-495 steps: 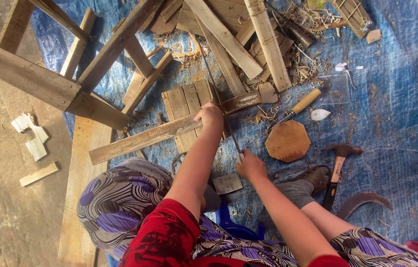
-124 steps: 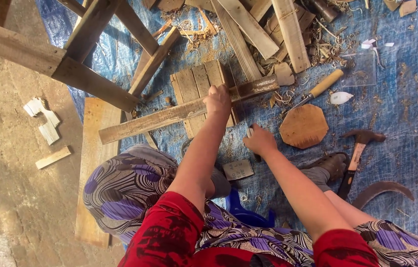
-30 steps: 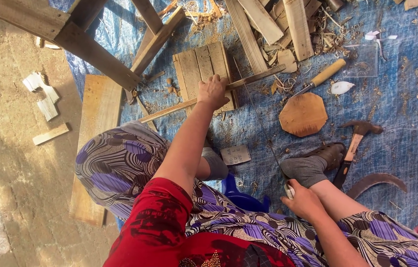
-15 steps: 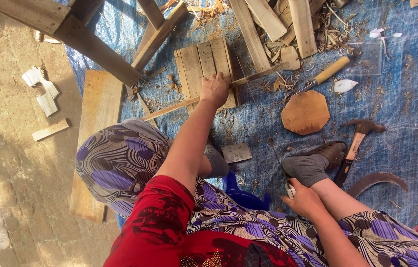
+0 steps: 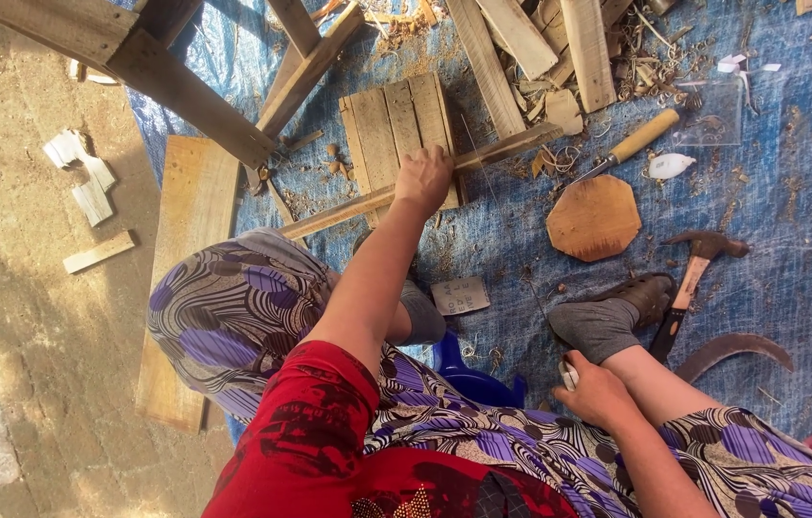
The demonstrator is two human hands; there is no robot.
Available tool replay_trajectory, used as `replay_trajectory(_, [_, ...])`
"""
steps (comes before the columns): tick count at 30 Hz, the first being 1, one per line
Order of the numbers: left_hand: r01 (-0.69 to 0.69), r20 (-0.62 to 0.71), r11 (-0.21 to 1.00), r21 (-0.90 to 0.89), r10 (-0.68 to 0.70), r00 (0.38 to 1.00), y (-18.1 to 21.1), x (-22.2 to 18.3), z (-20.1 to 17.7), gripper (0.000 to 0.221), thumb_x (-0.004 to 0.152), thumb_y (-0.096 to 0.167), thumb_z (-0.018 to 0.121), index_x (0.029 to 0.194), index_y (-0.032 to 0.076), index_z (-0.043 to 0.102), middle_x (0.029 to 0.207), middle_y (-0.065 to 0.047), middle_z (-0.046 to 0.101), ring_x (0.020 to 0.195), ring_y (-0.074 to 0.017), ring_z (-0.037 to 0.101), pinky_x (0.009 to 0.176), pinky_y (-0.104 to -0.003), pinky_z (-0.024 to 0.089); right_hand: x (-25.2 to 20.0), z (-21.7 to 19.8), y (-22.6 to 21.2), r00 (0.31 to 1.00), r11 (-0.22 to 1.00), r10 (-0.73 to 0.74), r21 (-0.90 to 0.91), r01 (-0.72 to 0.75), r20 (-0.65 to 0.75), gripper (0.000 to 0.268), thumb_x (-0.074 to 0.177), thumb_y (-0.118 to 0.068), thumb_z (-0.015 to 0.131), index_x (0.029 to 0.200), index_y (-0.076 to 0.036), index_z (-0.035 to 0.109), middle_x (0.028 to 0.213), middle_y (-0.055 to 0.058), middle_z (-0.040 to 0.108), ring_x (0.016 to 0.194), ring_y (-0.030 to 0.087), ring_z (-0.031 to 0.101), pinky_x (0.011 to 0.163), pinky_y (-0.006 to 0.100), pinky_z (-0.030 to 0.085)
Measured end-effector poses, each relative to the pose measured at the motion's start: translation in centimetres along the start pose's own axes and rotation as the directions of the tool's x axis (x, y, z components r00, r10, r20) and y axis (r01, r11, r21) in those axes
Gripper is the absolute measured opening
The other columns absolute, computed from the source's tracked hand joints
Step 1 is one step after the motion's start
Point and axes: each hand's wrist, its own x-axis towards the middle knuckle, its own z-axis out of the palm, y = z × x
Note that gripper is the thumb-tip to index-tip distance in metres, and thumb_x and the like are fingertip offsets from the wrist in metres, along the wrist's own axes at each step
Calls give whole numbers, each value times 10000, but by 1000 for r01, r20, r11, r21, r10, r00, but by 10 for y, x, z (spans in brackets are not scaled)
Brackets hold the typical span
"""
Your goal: A person is using a thin saw blade to cut through a wooden plank while sitting on the ground.
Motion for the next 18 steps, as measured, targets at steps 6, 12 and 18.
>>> replay_trajectory(6, [6,44,959,284,-19,999,24,-4,15,589,1034,294,508,1463,-100,421,1262,-292,577,1108,-451,654,967,-531,568,-3,-4,4,995,995,96,-40,-95,27,723,829,-328,710,1494,-225,445,1223,115,755,1074,323,745,928,418,591])
replay_trajectory(12, [64,-62,948,313,-46,997,24,4,37,671,1023,323,490,1538,-73,323,1184,-267,589,891,-339,662,712,-398,574,7,7,15,998,997,64,-51,-63,9,745,816,-353,720,1495,-220,446,1233,116,749,1086,331,738,958,415,583])
replay_trajectory(18, [51,-112,951,305,-18,994,16,9,36,743,981,344,588,1576,-5,313,1214,-217,609,987,-344,642,758,-399,512,9,7,15,998,997,61,-43,-60,25,746,816,-327,708,1505,-208,448,1246,130,745,1099,333,738,970,409,586])
